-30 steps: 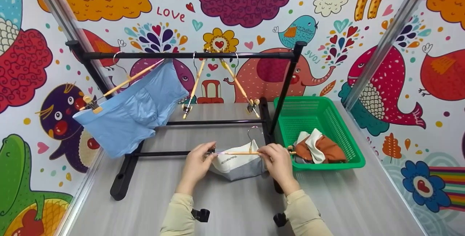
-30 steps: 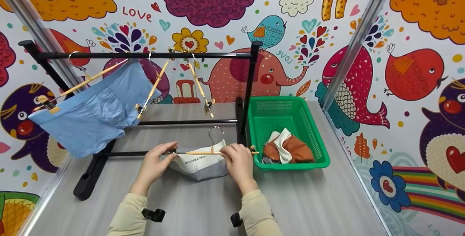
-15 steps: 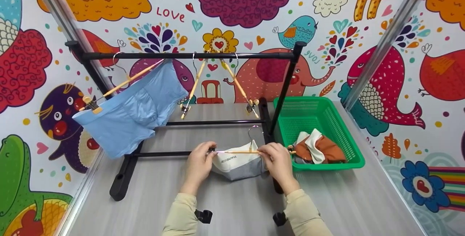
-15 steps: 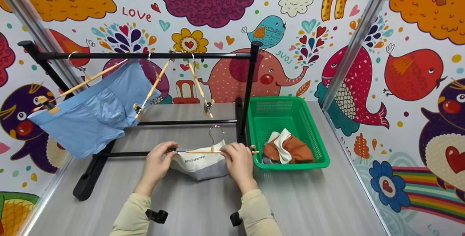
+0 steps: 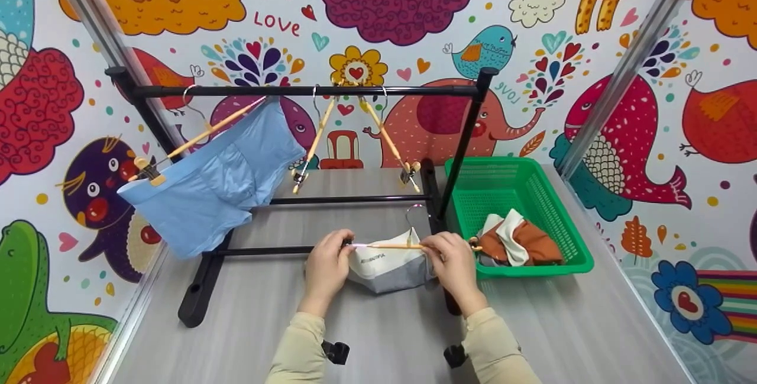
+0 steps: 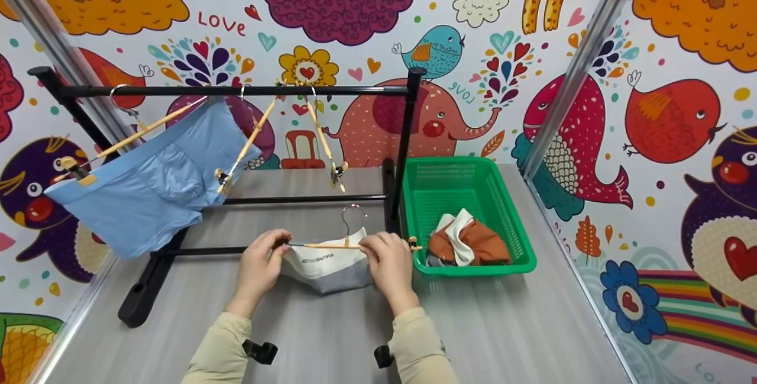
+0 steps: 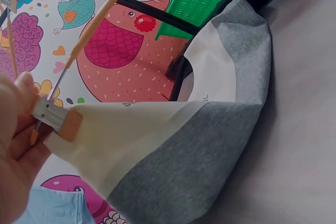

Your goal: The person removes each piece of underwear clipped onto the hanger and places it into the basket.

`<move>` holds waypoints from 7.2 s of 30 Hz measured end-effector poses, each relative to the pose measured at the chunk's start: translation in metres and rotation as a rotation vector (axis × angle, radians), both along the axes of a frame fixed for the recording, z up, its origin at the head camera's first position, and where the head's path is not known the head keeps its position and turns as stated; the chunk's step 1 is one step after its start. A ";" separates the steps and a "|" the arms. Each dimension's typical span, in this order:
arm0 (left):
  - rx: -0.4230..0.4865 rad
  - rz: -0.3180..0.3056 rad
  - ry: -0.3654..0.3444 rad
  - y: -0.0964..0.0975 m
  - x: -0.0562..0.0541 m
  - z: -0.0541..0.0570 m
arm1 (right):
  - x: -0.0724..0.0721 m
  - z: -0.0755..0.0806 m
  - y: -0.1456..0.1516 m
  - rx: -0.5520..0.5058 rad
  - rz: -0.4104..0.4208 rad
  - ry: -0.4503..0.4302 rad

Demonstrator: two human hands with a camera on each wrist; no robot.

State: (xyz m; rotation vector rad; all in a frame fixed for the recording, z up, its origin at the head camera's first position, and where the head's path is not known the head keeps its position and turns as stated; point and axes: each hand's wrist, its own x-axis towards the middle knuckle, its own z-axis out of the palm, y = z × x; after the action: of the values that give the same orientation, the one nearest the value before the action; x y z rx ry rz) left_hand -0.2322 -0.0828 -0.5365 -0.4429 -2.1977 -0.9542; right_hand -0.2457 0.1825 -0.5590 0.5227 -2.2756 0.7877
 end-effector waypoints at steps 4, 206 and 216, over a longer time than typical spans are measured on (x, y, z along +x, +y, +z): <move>-0.002 0.002 0.028 0.001 -0.002 0.000 | 0.000 0.001 0.000 -0.002 -0.017 -0.029; -0.110 0.406 0.068 -0.022 0.027 -0.032 | 0.009 -0.034 -0.022 0.124 0.132 -0.212; -0.075 0.444 0.016 -0.026 0.037 -0.045 | 0.011 -0.043 -0.021 0.163 0.117 -0.312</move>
State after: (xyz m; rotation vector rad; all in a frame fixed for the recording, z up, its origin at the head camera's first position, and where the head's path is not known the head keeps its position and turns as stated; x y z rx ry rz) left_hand -0.1949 -0.1090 -0.5810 0.0111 -2.1915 -0.6257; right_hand -0.2349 0.1612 -0.6016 0.6505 -2.6329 0.7895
